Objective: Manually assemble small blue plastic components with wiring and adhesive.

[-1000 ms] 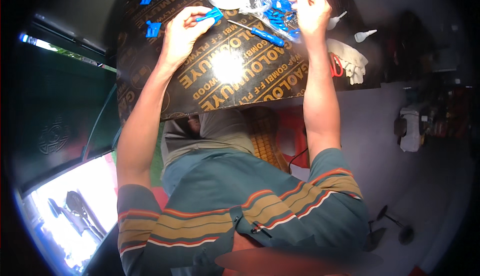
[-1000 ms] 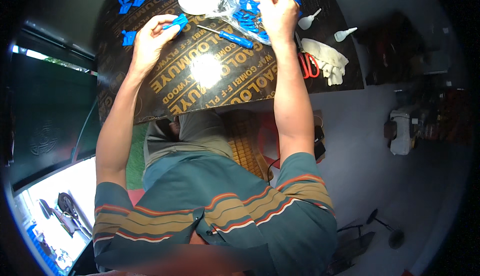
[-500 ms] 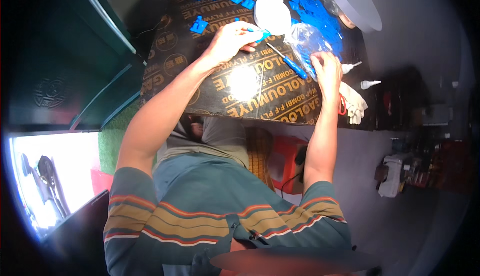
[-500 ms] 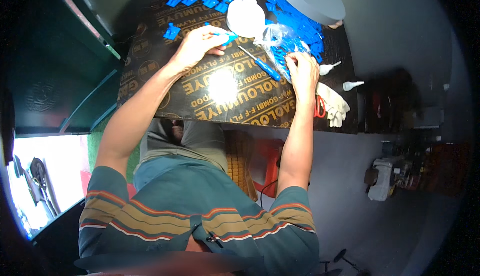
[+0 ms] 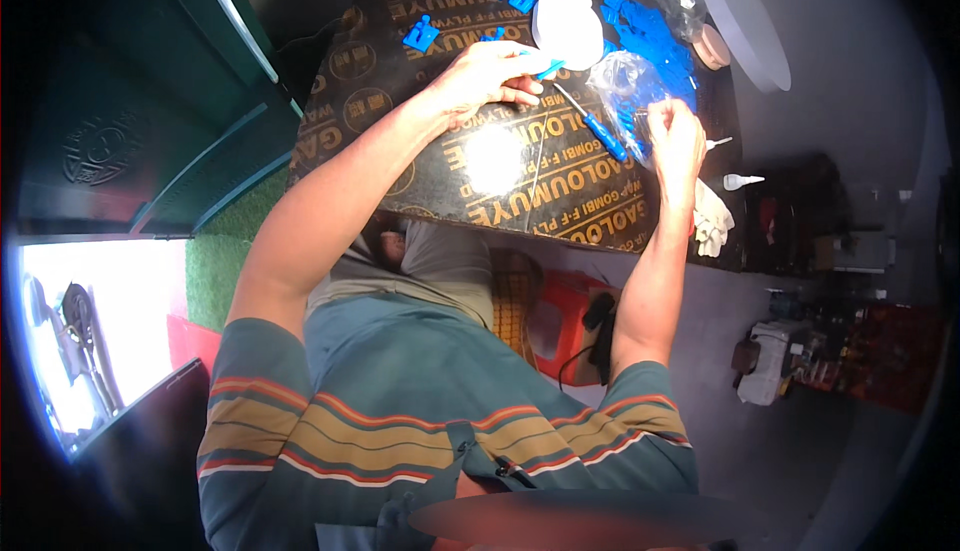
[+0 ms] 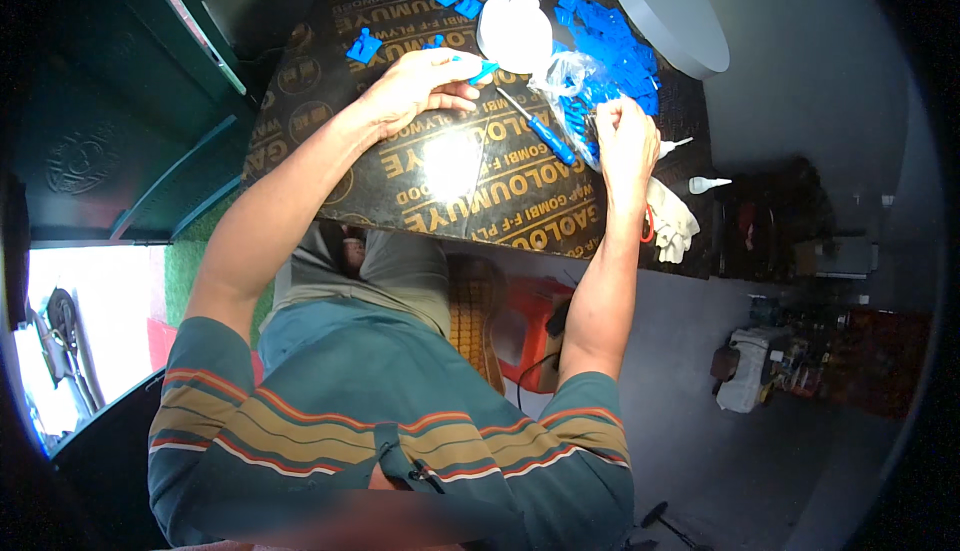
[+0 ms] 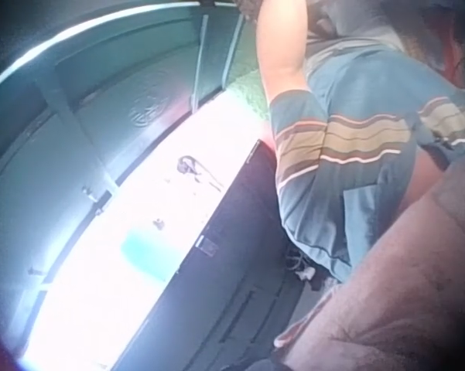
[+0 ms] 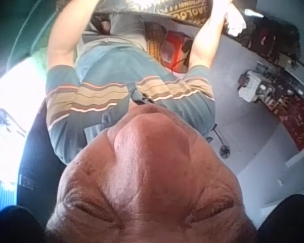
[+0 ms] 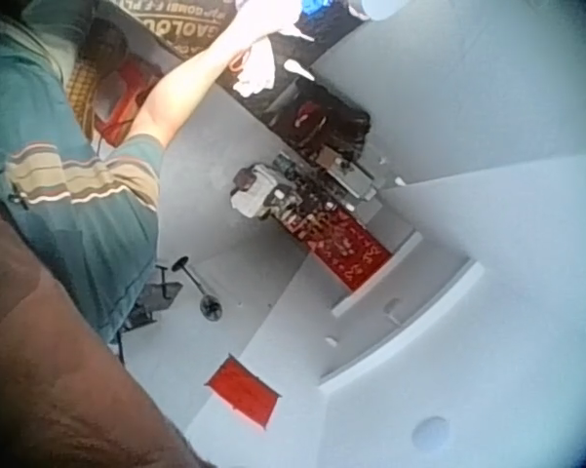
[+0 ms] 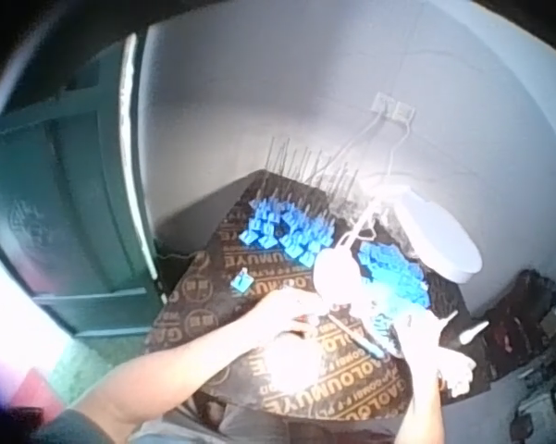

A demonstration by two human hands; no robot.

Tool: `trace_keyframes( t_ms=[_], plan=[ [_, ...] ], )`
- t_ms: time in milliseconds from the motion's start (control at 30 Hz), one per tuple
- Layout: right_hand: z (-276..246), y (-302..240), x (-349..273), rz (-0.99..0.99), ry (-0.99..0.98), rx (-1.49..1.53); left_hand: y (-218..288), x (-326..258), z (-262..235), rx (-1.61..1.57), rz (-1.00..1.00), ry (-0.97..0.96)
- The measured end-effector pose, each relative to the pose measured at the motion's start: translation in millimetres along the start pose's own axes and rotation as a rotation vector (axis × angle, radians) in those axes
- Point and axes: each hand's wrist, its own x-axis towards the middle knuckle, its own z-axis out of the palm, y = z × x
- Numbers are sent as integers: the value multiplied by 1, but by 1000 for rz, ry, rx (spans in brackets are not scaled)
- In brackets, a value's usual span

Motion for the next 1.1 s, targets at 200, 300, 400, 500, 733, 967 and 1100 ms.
trace_keyframes(
  t_ms=[200,300,400,500,733,967,1100],
  plan=[
    [7,-74,16,137,-151,757,3,-5,4,-10,-14,4],
    [33,-98,18,-27,-141,805,-1,-3,3,-29,-16,0],
    [44,-111,24,-174,-120,649,-4,-2,0,-49,2,8],
    [51,-115,20,-203,54,713,-7,1,-1,-18,34,25],
    [73,-93,11,-21,-153,949,-4,-4,2,4,46,41],
    [72,-94,8,-131,-155,1002,-5,-3,2,32,26,29],
    [77,-96,9,-236,-19,860,-5,-4,5,28,29,29]
  ],
)
